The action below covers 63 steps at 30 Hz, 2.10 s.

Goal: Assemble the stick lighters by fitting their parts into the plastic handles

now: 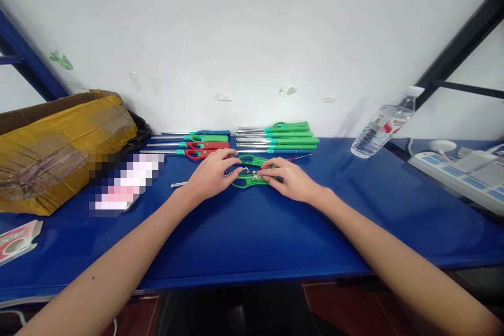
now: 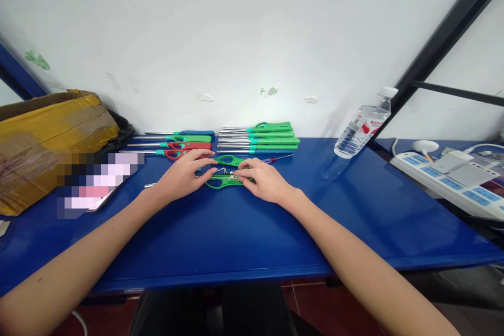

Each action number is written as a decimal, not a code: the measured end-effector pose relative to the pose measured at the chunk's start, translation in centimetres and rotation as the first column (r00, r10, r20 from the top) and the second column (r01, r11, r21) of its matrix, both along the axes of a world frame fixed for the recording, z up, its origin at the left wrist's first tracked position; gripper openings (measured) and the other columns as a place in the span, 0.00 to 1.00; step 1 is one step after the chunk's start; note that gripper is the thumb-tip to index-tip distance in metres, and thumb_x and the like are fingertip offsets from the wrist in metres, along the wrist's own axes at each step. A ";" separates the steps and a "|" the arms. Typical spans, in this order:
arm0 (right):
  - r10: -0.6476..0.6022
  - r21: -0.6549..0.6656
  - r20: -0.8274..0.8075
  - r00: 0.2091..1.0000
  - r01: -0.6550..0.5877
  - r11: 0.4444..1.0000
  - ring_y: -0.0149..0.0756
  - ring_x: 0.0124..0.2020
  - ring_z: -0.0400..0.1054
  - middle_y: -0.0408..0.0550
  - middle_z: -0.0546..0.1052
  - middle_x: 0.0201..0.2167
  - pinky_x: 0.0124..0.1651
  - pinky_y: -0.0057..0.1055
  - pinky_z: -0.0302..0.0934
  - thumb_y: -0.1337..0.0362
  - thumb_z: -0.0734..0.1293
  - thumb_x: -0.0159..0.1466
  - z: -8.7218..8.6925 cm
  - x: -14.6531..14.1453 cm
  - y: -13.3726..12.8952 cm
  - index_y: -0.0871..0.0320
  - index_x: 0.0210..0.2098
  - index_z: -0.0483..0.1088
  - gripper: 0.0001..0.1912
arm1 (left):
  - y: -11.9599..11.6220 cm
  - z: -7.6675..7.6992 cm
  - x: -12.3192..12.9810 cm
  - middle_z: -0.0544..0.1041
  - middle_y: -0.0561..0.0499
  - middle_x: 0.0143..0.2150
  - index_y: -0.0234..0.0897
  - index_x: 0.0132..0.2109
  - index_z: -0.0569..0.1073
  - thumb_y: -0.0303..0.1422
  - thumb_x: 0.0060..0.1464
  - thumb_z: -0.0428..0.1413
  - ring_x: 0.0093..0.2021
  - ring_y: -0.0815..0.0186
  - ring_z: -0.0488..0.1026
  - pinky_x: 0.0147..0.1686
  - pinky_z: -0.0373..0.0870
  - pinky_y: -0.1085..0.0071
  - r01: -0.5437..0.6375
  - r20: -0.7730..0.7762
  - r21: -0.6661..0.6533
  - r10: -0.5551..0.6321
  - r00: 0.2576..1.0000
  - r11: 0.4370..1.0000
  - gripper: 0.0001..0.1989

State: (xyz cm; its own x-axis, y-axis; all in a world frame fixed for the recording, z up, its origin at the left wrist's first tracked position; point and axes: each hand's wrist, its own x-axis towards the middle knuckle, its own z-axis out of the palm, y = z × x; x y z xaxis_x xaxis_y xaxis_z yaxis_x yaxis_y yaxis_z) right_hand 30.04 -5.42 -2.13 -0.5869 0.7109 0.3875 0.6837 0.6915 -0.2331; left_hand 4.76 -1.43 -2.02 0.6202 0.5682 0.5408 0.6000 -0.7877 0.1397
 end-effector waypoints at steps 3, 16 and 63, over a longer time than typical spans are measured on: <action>-0.003 0.013 -0.004 1.000 0.003 1.000 0.41 0.48 0.70 0.53 0.75 0.48 0.49 0.41 0.67 0.64 0.60 0.68 0.2 0.0 -0.1 0.54 0.48 0.76 0.15 | 0.3 0.0 -0.4 0.72 0.41 0.54 0.36 0.46 0.77 0.37 0.64 0.50 0.54 0.55 0.70 0.54 0.68 0.55 -0.030 -0.026 -0.002 0.029 0.999 1.000 0.14; 0.014 0.038 0.004 1.000 -0.014 0.999 0.43 0.48 0.70 0.55 0.76 0.47 0.49 0.42 0.67 0.65 0.61 0.68 0.5 -0.1 -0.4 0.58 0.44 0.77 0.13 | 1.0 0.2 -1.2 0.75 0.42 0.49 0.36 0.39 0.80 0.30 0.59 0.50 0.53 0.54 0.69 0.54 0.67 0.56 0.015 -0.177 -0.087 -0.031 0.984 0.996 0.12; 0.000 0.008 -0.006 1.000 0.000 1.000 0.43 0.46 0.70 0.54 0.77 0.44 0.48 0.43 0.68 0.66 0.64 0.66 -0.2 -0.1 0.0 0.56 0.45 0.77 0.11 | 0.5 0.3 -0.5 0.77 0.46 0.40 0.37 0.34 0.75 0.31 0.58 0.52 0.44 0.57 0.72 0.43 0.69 0.62 0.069 -0.085 -0.206 -0.088 0.992 0.976 0.08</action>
